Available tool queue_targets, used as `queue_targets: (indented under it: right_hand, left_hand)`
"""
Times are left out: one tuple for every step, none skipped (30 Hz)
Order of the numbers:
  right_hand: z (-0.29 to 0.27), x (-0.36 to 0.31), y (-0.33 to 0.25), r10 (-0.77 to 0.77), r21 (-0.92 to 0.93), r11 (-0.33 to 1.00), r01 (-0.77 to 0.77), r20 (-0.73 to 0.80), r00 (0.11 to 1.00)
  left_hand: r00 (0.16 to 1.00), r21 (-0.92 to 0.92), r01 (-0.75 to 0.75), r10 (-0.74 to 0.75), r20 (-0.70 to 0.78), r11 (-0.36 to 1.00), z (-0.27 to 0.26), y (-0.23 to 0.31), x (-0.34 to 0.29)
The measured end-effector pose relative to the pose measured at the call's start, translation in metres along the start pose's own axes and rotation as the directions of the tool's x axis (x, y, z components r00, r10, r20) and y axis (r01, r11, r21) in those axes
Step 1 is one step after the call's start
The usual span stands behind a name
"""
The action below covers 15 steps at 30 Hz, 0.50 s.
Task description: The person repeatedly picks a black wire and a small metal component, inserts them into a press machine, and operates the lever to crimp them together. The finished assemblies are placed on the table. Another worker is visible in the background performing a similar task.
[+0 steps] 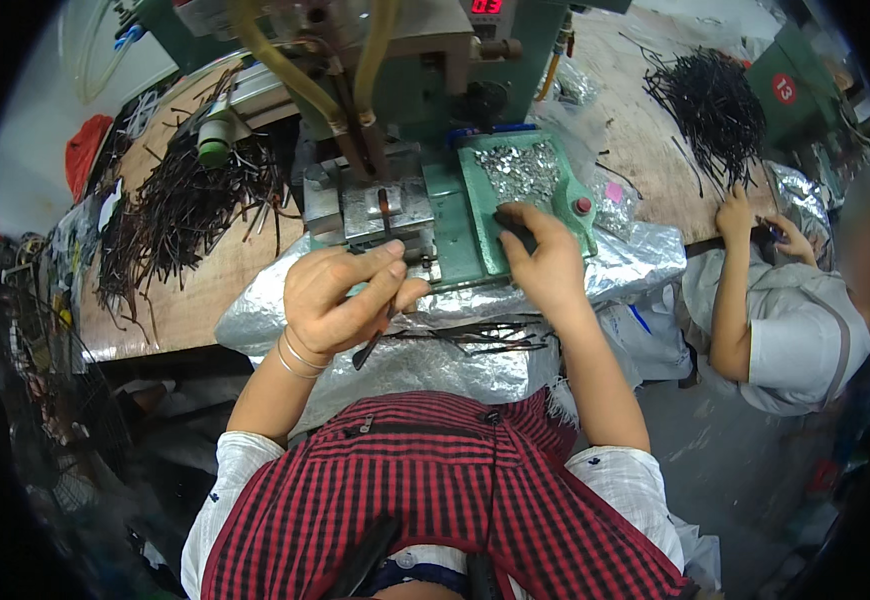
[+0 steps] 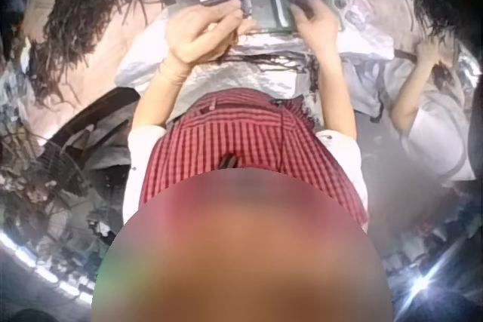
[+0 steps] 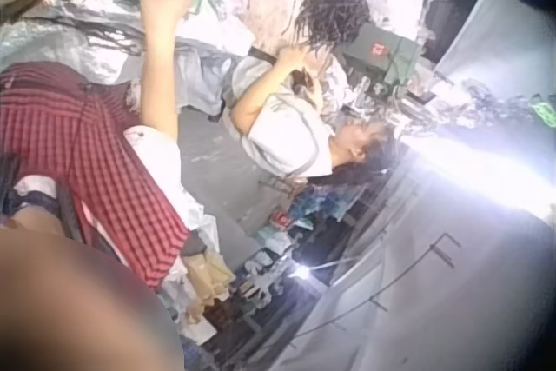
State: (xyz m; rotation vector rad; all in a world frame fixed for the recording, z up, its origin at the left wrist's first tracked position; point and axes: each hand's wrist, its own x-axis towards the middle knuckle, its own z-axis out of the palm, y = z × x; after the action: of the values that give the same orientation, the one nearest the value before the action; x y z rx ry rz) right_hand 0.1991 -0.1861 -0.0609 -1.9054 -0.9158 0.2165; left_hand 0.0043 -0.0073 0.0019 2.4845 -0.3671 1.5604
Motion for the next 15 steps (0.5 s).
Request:
queue_targets:
  right_hand:
    - [-0.006, 0.001, -0.002, 0.018, 0.022, 1.0, -0.018, -0.01, 1.0]
    - [-0.009, 0.008, -0.006, -0.049, 0.006, 0.999, 0.051, -0.155, 0.987]
    - [-0.014, 0.016, -0.008, -0.05, -0.02, 0.999, 0.046, -0.267, 0.962]
    - [-0.018, 0.025, 0.003, -0.007, 0.032, 0.999, 0.016, -0.279, 0.96]
    - [-0.022, 0.029, 0.014, 0.036, 0.084, 0.996, -0.012, -0.288, 0.957]
    - [-0.022, 0.026, 0.013, 0.029, 0.003, 1.0, -0.03, -0.253, 0.967]
    - [-0.024, 0.02, 0.01, 0.025, -0.079, 0.996, -0.043, -0.215, 0.976]
    - [-0.024, 0.016, 0.007, 0.022, -0.161, 0.986, -0.051, -0.174, 0.984]
    - [-0.022, 0.011, 0.008, -0.011, -0.227, 0.974, -0.025, -0.156, 0.988]
    - [-0.019, 0.007, 0.008, -0.045, -0.291, 0.957, 0.004, -0.134, 0.99]
    - [-0.016, 0.004, 0.008, -0.079, -0.352, 0.935, 0.036, -0.109, 0.991]
    - [-0.01, 0.004, 0.003, -0.062, -0.372, 0.928, 0.003, -0.146, 0.987]
    - [-0.009, 0.005, 0.002, -0.109, -0.416, 0.908, 0.039, -0.146, 0.983]
    - [-0.007, 0.007, 0.001, -0.158, -0.458, 0.885, 0.076, -0.143, 0.977]
    - [-0.001, 0.009, 0.001, -0.205, -0.488, 0.866, 0.112, -0.142, 0.968]
  left_hand:
    - [1.0, -0.013, -0.008, 0.008, -0.002, 1.0, 0.0, 0.0, -0.001]
    - [0.999, -0.032, 0.035, -0.035, -0.013, 0.999, 0.0, 0.002, -0.002]
    - [0.999, -0.017, 0.046, -0.046, 0.01, 0.999, -0.003, 0.003, -0.001]
    - [0.999, -0.015, 0.044, -0.043, 0.015, 0.999, -0.003, 0.002, -0.002]
    - [0.999, -0.011, 0.042, -0.042, 0.02, 0.999, -0.003, 0.002, -0.002]
    - [0.999, -0.016, 0.043, -0.042, 0.024, 0.999, -0.002, 0.002, -0.002]
    - [0.999, -0.019, 0.044, -0.044, 0.028, 0.999, -0.002, 0.002, -0.002]
    - [0.998, -0.02, 0.047, -0.047, 0.031, 0.999, -0.002, 0.002, -0.001]
    - [0.999, -0.018, 0.048, -0.047, 0.026, 0.999, -0.002, 0.003, -0.002]
    - [0.999, -0.015, 0.048, -0.048, 0.02, 0.999, 0.0, 0.003, -0.001]
    - [0.999, -0.011, 0.049, -0.049, 0.014, 0.999, 0.0, 0.003, -0.001]
    - [0.998, -0.011, 0.055, -0.055, 0.018, 0.998, -0.002, 0.003, 0.0]
    - [0.997, -0.019, 0.077, -0.076, 0.015, 0.997, -0.003, 0.005, -0.001]
    - [0.995, -0.025, 0.099, -0.098, 0.012, 0.995, -0.003, 0.009, -0.004]
    - [0.993, -0.025, 0.115, -0.115, 0.018, 0.993, -0.005, 0.011, -0.006]
